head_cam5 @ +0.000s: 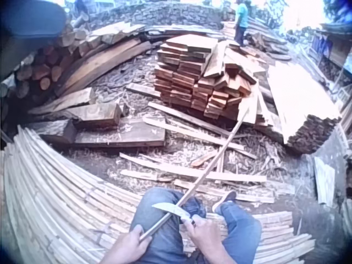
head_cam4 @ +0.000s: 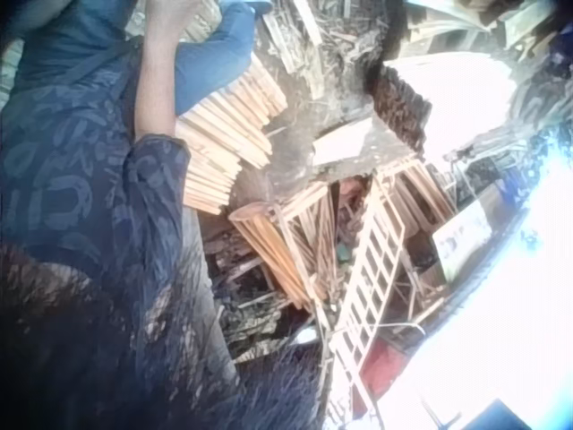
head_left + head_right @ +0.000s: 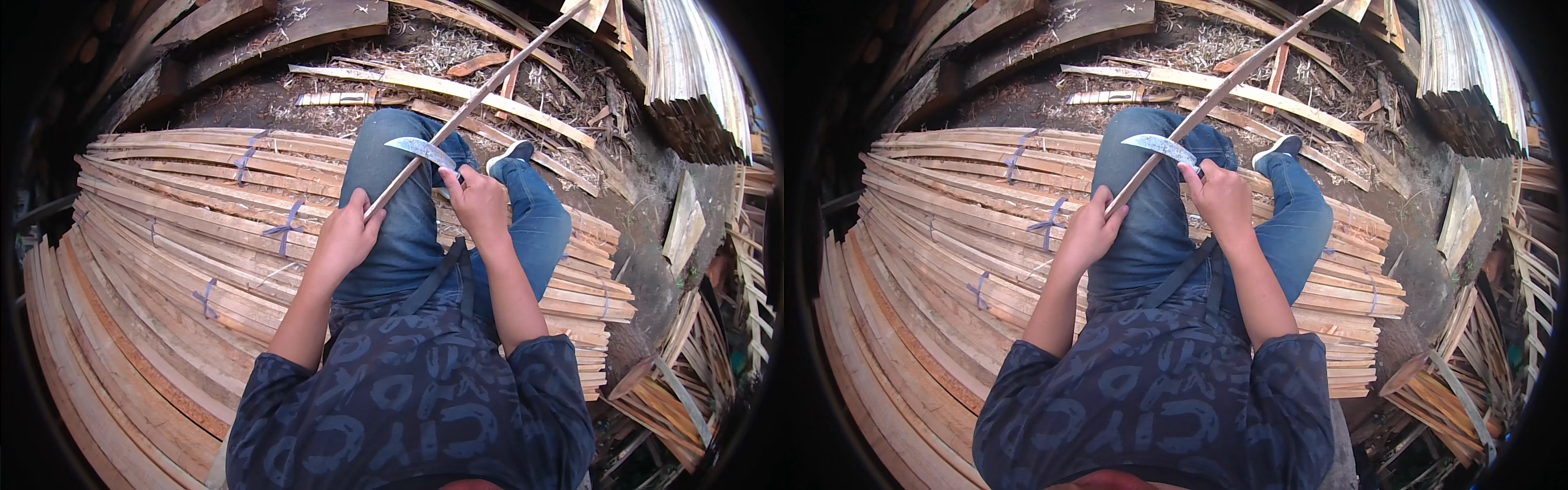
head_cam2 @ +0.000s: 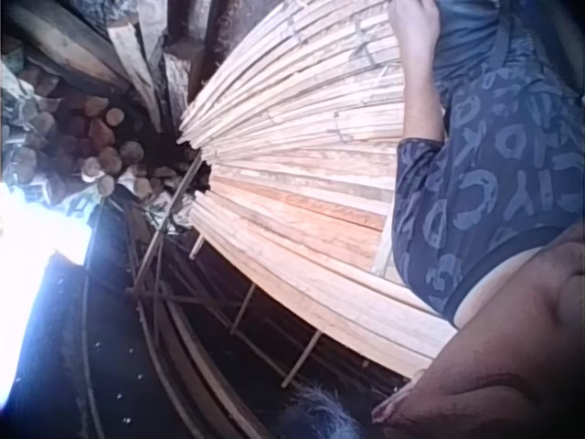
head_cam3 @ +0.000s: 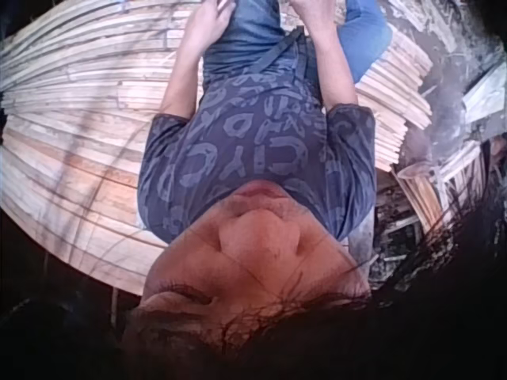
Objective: The person sits on the ground and uses a curved knife to shave thin strips from a long wooden stick. They hold the stick against their leg and repeatedly draw the knife along its length to remove bark and smooth the surface.
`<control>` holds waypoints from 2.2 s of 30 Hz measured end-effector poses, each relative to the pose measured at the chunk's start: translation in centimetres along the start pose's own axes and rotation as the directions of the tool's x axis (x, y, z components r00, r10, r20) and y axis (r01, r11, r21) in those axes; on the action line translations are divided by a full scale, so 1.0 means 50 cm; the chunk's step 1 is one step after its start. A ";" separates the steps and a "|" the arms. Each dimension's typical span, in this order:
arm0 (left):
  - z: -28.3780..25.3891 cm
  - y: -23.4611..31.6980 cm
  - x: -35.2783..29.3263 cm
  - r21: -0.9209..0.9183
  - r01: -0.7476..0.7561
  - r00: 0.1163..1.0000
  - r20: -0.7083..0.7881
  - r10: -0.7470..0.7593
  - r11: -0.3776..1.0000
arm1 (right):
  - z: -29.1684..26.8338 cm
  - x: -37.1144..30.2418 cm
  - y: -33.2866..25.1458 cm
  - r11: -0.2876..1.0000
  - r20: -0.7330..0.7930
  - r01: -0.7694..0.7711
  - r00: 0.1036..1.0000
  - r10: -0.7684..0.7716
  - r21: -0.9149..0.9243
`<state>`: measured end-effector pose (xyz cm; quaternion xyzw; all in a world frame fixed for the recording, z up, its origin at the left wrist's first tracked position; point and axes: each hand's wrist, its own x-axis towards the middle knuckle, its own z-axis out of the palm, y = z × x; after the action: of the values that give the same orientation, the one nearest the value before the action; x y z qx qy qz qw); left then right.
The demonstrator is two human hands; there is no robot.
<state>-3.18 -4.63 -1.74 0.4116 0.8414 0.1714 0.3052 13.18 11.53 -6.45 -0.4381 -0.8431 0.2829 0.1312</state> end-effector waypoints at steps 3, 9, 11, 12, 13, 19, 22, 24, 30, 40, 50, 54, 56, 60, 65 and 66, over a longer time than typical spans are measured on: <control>-0.007 0.010 0.001 -0.019 0.051 0.998 0.034 -0.051 0.999 | -0.001 0.006 0.008 0.997 -0.038 0.065 0.997 -0.067 -0.052; -0.003 0.015 0.001 -0.086 0.081 0.995 0.062 -0.076 0.993 | 0.007 0.020 0.021 0.990 -0.078 0.066 0.994 -0.076 -0.123; -0.006 0.018 -0.001 -0.095 0.084 0.995 0.065 -0.078 0.992 | 0.002 0.024 0.018 0.993 -0.042 0.059 0.997 -0.064 -0.106; -0.007 0.019 -0.001 -0.083 0.073 0.996 0.055 -0.069 0.994 | 0.002 0.027 0.019 0.990 -0.048 0.074 0.996 -0.080 -0.117; -0.007 0.020 -0.003 -0.072 0.063 0.997 0.045 -0.060 0.995 | 0.002 0.030 0.020 0.988 -0.054 0.088 0.994 -0.096 -0.129; -0.015 0.029 -0.007 -0.077 0.081 0.995 0.071 -0.076 0.994 | 0.005 0.056 0.057 0.989 -0.114 -0.117 0.988 0.106 -0.095; -0.016 0.029 -0.010 -0.075 0.081 0.995 0.072 -0.076 0.994 | -0.009 0.075 0.090 0.973 -0.137 -0.052 0.990 0.021 -0.225; -0.015 0.028 -0.010 -0.076 0.070 0.996 0.067 -0.065 0.995 | -0.014 0.075 0.087 0.971 -0.118 -0.057 0.993 0.030 -0.234; -0.010 0.022 -0.006 -0.072 0.030 0.999 0.038 -0.027 0.997 | -0.013 0.037 0.042 0.982 -0.038 0.059 0.997 -0.066 -0.179; -0.014 0.030 -0.002 -0.070 0.065 0.996 0.063 -0.061 0.995 | -0.007 0.110 0.079 0.970 -0.115 0.071 0.988 -0.100 -0.233; -0.010 0.033 -0.007 -0.027 0.078 0.994 0.081 -0.076 0.997 | -0.012 0.111 0.123 0.955 -0.161 0.153 0.967 -0.198 -0.254; -0.014 0.038 -0.002 -0.058 0.043 0.997 0.065 -0.039 0.997 | 0.019 0.102 0.102 0.983 -0.173 0.115 0.975 -0.140 -0.145; -0.019 0.036 -0.007 -0.013 0.075 0.994 0.083 -0.074 0.997 | 0.020 0.066 0.058 0.975 -0.064 0.183 0.979 -0.193 -0.128; -0.039 0.044 0.000 0.013 0.054 0.992 0.114 -0.055 0.998 | 0.028 0.071 0.069 0.967 -0.075 0.195 0.975 -0.209 -0.166; -0.028 0.040 0.010 -0.024 -0.007 0.990 0.139 0.011 1.000 | 0.028 0.115 0.135 0.978 -0.097 0.027 0.994 -0.048 -0.207; -0.034 0.051 0.010 -0.017 0.004 0.989 0.145 -0.002 1.000 | 0.032 0.103 0.131 0.983 -0.096 0.005 0.995 -0.023 -0.186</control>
<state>-3.04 -2.75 0.74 0.4191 0.8160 0.1481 0.3695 13.80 18.14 -11.75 -0.4560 -0.8614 0.1804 0.1327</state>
